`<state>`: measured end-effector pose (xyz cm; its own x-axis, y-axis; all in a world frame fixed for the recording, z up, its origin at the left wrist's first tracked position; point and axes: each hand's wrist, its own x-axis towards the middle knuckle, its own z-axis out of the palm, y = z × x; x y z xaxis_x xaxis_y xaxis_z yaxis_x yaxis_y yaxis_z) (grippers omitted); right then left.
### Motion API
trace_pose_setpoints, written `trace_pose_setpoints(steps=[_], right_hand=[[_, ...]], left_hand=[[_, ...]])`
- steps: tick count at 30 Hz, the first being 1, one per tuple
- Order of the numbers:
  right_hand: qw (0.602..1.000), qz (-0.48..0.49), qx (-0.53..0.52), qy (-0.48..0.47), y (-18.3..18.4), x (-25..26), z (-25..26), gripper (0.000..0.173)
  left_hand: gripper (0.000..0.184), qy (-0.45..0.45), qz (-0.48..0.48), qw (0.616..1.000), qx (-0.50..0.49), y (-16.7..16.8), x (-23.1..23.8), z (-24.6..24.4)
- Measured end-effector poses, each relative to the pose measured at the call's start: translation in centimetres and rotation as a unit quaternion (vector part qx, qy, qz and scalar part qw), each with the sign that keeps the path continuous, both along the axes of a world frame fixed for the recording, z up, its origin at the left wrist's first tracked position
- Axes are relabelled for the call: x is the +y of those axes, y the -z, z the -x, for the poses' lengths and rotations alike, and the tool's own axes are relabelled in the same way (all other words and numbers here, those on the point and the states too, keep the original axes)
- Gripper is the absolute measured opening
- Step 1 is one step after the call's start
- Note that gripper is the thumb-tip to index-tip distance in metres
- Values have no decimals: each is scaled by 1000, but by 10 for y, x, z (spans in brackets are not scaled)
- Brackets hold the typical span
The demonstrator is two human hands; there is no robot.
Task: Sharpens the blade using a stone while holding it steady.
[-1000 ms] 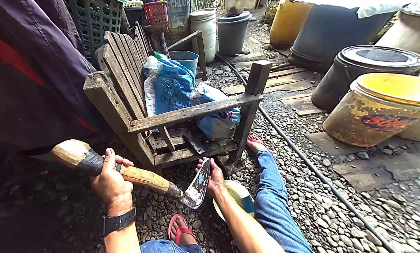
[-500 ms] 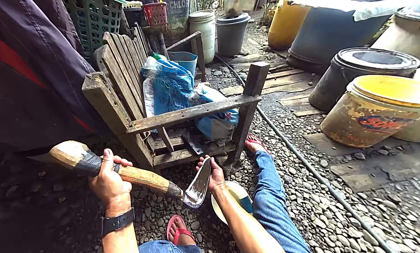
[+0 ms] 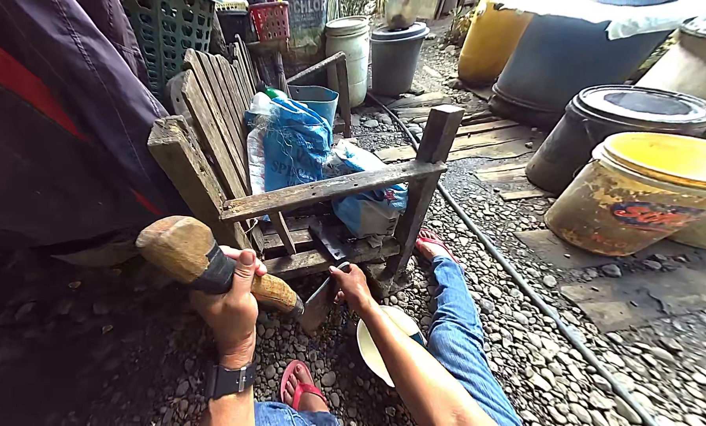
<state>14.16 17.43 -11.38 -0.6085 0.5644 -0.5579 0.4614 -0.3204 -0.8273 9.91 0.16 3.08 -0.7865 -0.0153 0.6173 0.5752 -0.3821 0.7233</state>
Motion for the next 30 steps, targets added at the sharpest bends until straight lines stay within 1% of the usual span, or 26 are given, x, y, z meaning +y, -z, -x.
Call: trace_pose_setpoints(steps=[6,7,11,12,16,20,23,25,26,28,30], right_hand=[[999,32,36,-5,9,-2,-5,31],[999,31,35,-2,10,-3,-5,34],[999,-27,-22,-9,5,-8,-1,61],[999,-31,-34,-13,4,-9,1,62],[999,-4,-27,-17,8,-11,1,55],[999,24,-12,-22,11,-12,-2,50],[998,57,21,-34,18,-11,-7,44],[994,91,46,-40,33,-7,-20,35],[995,88,36,-32,45,-3,-30,32],[997,64,-37,11,76,3,-54,30],[987,77,-129,62,111,7,-79,33]], left_hand=[[10,0,5,1000,-4,0,-1,0],[10,3,6,1000,-3,0,-1,0],[11,13,12,1000,5,0,4,-6],[12,15,12,1000,6,0,5,-7],[11,9,7,1000,-1,1,5,-6],[10,-4,22,1000,-10,0,5,-5],[10,-29,30,999,-16,0,6,-3],[9,-68,39,996,-40,1,5,0],[8,-93,45,993,-58,1,4,3],[9,-134,51,985,-97,2,2,12],[10,-159,43,977,-133,3,-1,19]])
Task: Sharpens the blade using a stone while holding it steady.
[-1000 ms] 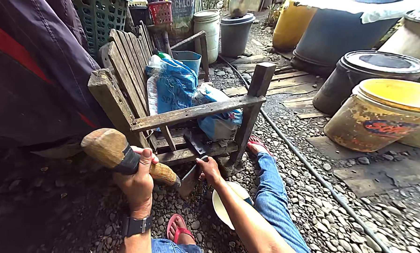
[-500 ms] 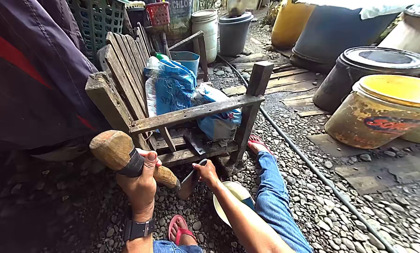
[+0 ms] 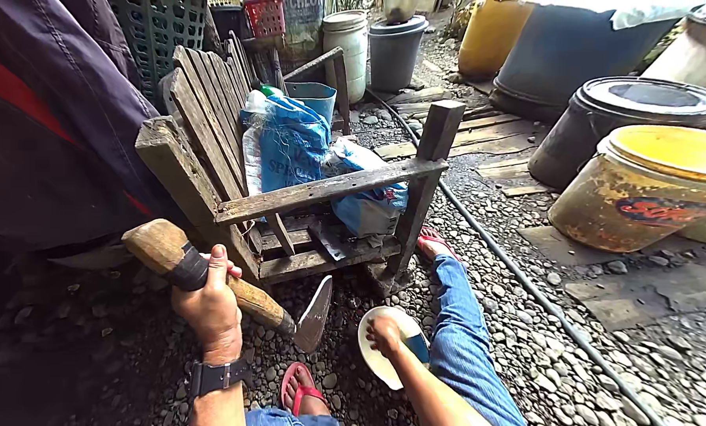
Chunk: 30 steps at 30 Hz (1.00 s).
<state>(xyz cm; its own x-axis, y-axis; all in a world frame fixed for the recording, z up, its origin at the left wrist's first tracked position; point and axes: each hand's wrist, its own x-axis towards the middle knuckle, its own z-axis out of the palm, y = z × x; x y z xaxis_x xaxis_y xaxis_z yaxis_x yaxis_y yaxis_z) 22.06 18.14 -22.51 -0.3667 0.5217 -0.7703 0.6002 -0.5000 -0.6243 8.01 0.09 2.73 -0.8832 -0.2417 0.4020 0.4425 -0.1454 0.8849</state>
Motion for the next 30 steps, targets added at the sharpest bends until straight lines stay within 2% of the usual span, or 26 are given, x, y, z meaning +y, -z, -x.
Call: trace_pose_setpoints(steps=[3,6,7,8,9,10,11,12,13,14,16,18,21,23,26,30], right_hand=[[994,35,-99,26,38,6,-24,32],[978,-11,-189,-88,55,15,-32,31],[976,-12,-198,-94,56,18,-32,31],[983,-8,-180,-46,59,20,-31,27],[992,16,-108,60,58,17,-28,22],[986,70,-10,152,50,14,-22,28],[969,129,84,193,34,12,-14,34],[959,163,151,175,13,10,-5,34],[963,165,186,104,-12,7,5,33],[970,136,200,-9,-38,4,15,29],[952,19,195,-234,-88,-5,37,26],[909,-108,189,-356,-126,-5,61,29],[873,-316,161,-335,-148,11,97,32],[862,-385,101,-314,-139,29,122,34],[855,-363,11,-372,-120,47,149,47],[840,-356,1,-410,-112,47,155,62]], left_hand=[[12,-26,-20,999,-30,0,-2,6],[13,-42,-39,997,-49,1,-1,11],[13,-49,-39,996,-59,1,-1,12],[13,-55,-39,995,-68,2,0,12],[12,-59,-35,994,-79,3,1,13],[12,-60,-30,994,-88,3,2,14],[11,-62,-25,993,-94,4,4,14],[10,-63,-21,993,-95,4,6,15],[10,-63,-19,994,-92,5,8,15],[9,-64,-17,994,-88,5,10,15],[9,-67,-21,994,-81,4,11,14],[9,-71,-35,994,-72,0,12,13],[10,-89,-53,993,-49,-6,8,14],[13,-104,-62,992,-42,-4,4,19],[13,-124,-67,989,-50,0,2,30],[10,-139,-65,986,-63,10,0,46]])
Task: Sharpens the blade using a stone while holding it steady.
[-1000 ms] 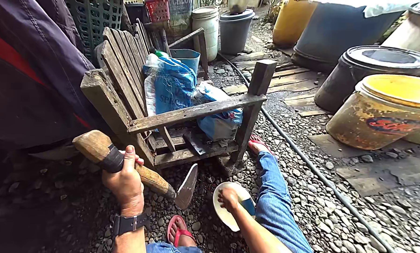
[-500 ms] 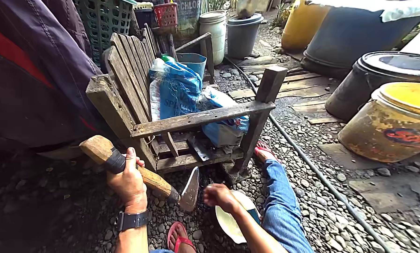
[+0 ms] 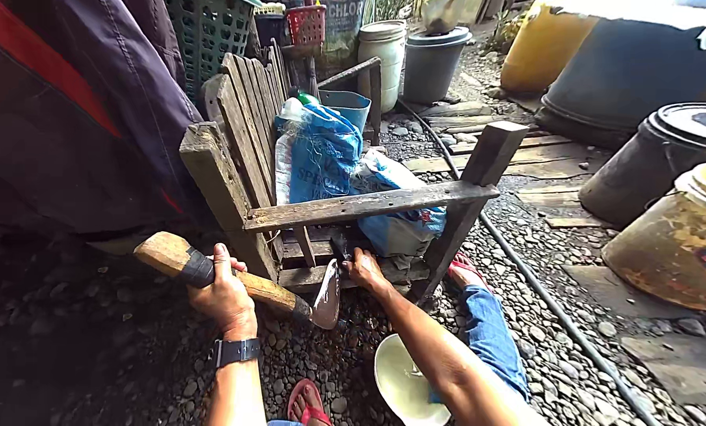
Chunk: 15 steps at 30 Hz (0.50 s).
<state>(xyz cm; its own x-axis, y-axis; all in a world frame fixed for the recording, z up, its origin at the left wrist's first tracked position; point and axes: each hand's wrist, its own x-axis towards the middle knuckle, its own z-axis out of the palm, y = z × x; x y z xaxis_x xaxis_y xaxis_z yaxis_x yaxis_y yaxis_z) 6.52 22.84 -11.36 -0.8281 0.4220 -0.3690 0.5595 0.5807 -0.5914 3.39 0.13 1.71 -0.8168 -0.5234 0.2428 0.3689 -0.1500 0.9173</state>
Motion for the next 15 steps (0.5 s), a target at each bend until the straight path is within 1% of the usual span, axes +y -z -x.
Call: trace_pose_setpoints(steps=[1,4,7,10,15], right_hand=[[1000,1,5,-6,1,1,-2,63],[999,-1,30,-8,4,7,-9,56],[994,-25,107,3,8,-2,-22,52],[987,-52,154,-18,15,-12,-24,53],[986,-101,117,-59,29,-11,-20,55]], left_hand=[[9,-1,-2,1000,-5,2,-1,4],[10,8,-3,1000,-10,4,-4,10],[11,28,-1,1000,15,4,-3,10],[11,53,-10,998,13,4,5,8],[13,58,-17,998,-3,15,15,15]])
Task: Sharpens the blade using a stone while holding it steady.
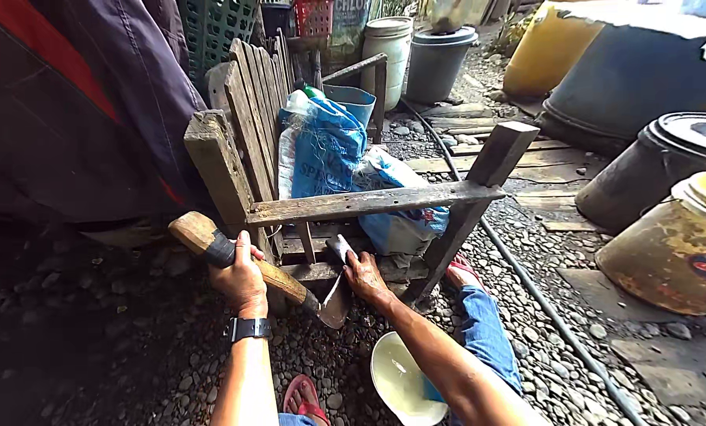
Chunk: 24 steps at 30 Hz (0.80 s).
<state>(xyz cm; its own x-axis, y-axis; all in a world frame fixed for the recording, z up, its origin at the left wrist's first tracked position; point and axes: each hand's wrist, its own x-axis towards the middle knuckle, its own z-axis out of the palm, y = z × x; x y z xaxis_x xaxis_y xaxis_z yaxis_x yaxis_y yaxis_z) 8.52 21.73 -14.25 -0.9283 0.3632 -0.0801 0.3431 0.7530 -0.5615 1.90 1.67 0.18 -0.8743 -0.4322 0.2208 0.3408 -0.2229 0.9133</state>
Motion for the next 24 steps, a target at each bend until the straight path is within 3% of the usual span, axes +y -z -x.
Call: trace_pose_setpoints(steps=[3,6,10,12,17,22,24], right_hand=[[1000,-3,20,8,7,1,3,55],[999,-10,-31,9,2,-9,-1,56],[993,-37,13,-113,15,-42,-54,54],[989,-55,-13,-134,13,-39,-57,54],[991,-15,-134,8,-24,-9,12,58],[977,-6,-152,-152,-15,-47,-50,62],[977,-19,-149,-150,-17,-40,-44,62]], left_hand=[[13,-2,17,1000,22,6,-2,5],[13,-10,30,999,30,9,-3,4],[11,-26,35,999,-3,5,0,5],[11,-20,37,999,-8,5,0,3],[14,1,38,999,25,10,-7,0],[13,-19,33,999,-2,18,-12,7],[13,-17,35,999,-4,19,-14,6]])
